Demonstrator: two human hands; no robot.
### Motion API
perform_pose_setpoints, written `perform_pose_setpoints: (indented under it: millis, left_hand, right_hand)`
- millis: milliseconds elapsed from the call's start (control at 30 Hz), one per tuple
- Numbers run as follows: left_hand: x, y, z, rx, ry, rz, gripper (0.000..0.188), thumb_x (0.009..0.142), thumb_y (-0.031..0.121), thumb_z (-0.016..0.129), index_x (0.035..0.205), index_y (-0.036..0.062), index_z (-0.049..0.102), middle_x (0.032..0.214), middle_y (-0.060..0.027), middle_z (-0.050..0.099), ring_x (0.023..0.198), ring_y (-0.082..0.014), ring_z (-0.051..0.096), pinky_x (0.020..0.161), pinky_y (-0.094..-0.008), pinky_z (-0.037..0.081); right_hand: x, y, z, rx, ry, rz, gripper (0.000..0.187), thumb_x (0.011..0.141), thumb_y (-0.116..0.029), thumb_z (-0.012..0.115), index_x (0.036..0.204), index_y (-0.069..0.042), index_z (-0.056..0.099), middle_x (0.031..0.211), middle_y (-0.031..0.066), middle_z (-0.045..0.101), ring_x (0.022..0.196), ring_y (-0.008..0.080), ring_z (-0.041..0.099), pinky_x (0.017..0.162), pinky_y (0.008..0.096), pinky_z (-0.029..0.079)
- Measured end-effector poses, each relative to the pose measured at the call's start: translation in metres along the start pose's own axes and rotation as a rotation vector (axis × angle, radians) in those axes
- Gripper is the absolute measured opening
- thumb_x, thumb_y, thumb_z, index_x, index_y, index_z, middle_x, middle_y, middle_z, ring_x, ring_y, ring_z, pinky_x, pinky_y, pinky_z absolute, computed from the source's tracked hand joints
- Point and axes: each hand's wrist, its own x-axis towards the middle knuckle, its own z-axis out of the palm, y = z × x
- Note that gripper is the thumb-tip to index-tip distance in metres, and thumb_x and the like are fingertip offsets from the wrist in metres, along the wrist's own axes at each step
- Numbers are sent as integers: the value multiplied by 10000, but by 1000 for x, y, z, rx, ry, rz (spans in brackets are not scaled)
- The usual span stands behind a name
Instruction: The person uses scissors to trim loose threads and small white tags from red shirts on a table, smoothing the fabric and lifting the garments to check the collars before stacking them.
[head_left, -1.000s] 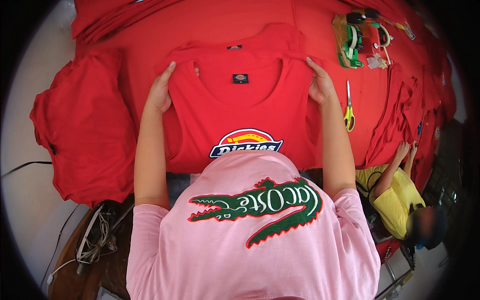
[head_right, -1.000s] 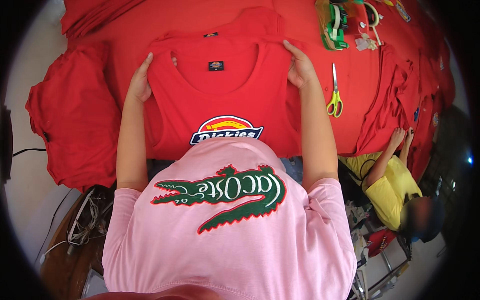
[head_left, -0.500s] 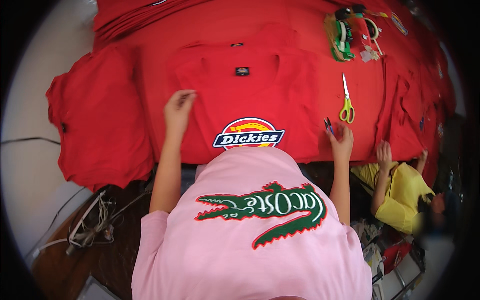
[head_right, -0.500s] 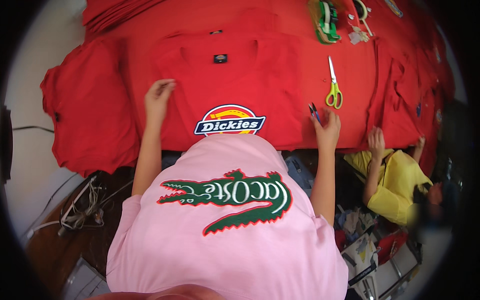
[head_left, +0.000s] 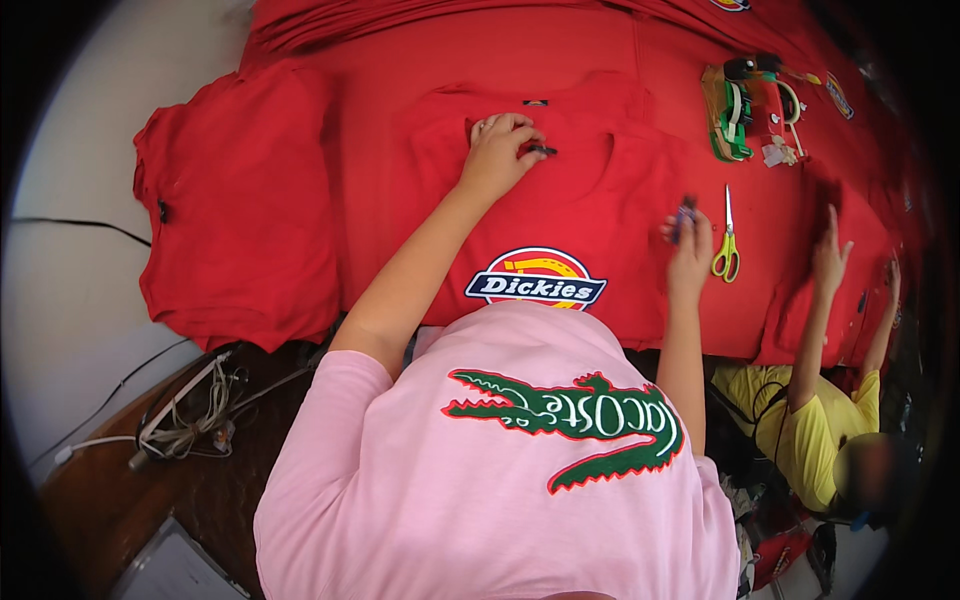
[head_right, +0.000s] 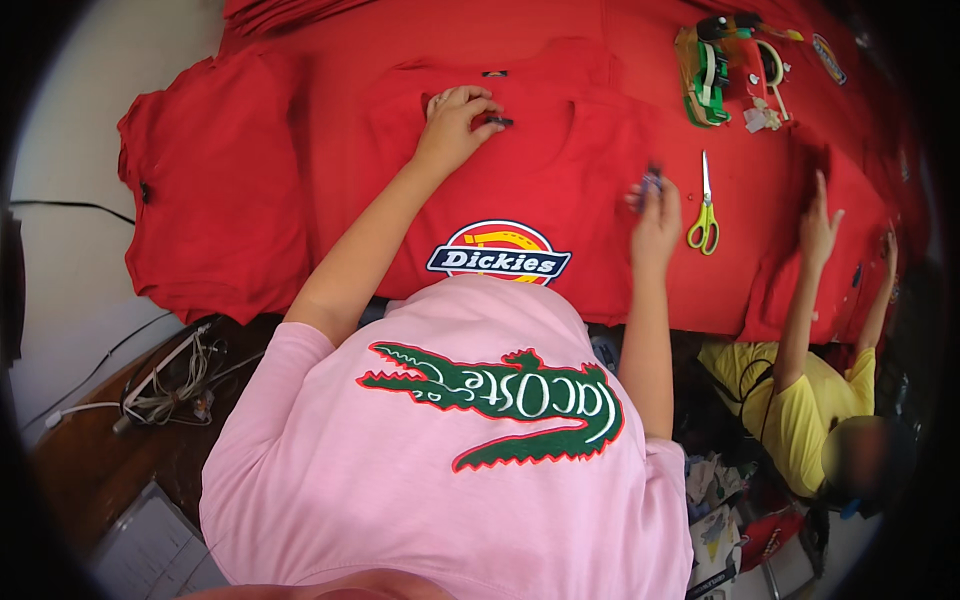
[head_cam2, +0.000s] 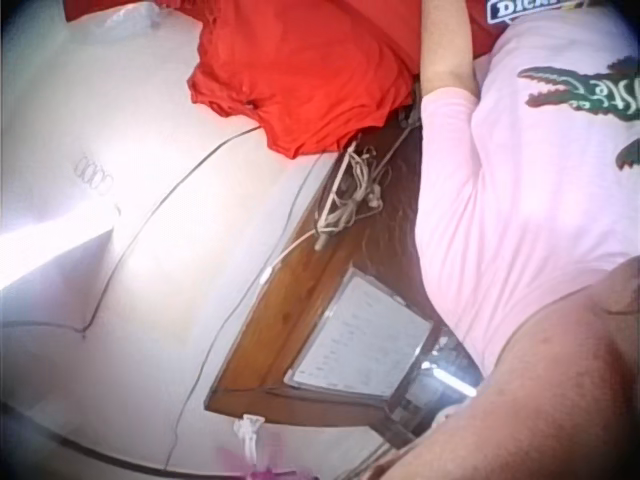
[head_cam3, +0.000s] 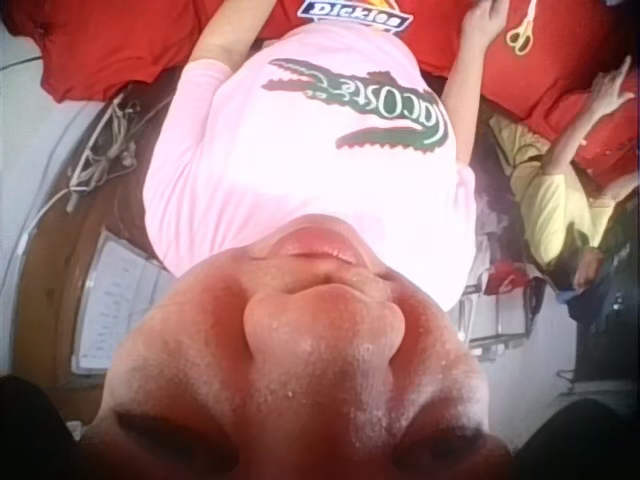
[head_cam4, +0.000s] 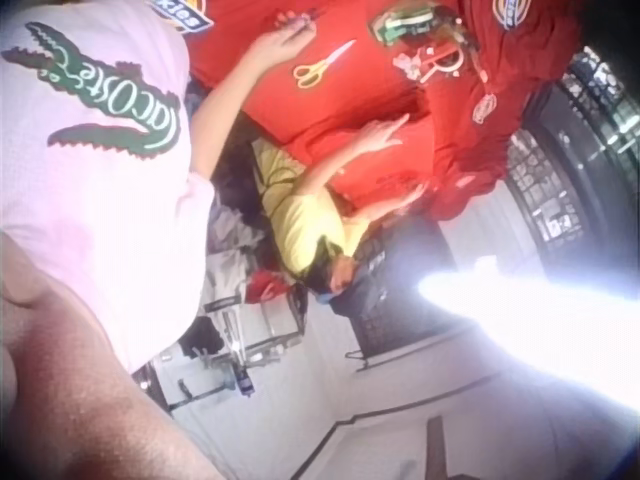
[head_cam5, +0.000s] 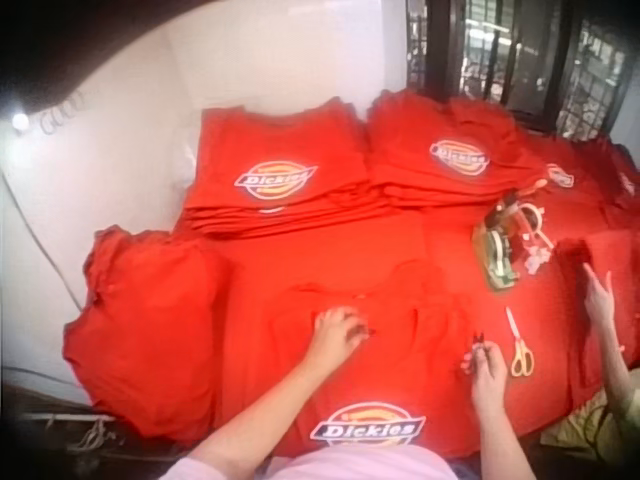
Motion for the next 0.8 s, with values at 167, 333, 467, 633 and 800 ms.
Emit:
perform_pose_setpoints:
  millis: [167, 333, 467, 633, 800]
  left_hand:
    - [18, -7, 4, -485, -204, -389, 175, 983, 217, 698, 986, 44, 674, 907, -102, 726, 777, -182, 652, 737, -306, 500]
    - [20, -15, 11, -925, -244, -622, 127, 1045, 170, 623, 981, 60, 617, 891, 30, 657, 829, -48, 555, 793, -231, 463]
    - [22, -16, 13, -1011, -209, -651, 157, 1023, 190, 650, 963, 47, 628, 790, 45, 564, 725, -44, 453, 656, -241, 385]
    - [24, -21, 18, -989, -215, -673, 186, 1007, 210, 674, 932, 44, 640, 771, 45, 558, 709, -44, 451, 632, -248, 382]
    - [23, -21, 23, -952, -180, -690, 184, 989, 217, 689, 923, 47, 665, 765, 40, 571, 697, -50, 457, 619, -253, 385]
  right_hand:
    - [10, -28, 91, -34, -267, 117, 197, 1050, -157, 614, 1190, -21, 637, 880, -13, 628, 757, 49, 554, 673, 207, 443]
    - [11, -27, 141, -221, -370, 100, 217, 973, -192, 747, 1048, 3, 689, 765, -41, 566, 711, 34, 464, 617, 219, 393]
    - [12, -22, 150, -257, -412, 72, 225, 967, -189, 747, 1075, 6, 710, 743, -10, 582, 678, 48, 470, 599, 240, 412]
    - [14, -21, 151, -375, -382, -63, 233, 949, -192, 758, 1081, -4, 721, 767, 96, 650, 669, 145, 580, 618, 297, 474]
    - [15, -21, 151, -471, -324, -229, 238, 938, -208, 763, 1073, -15, 728, 847, 159, 702, 716, 258, 672, 652, 349, 524]
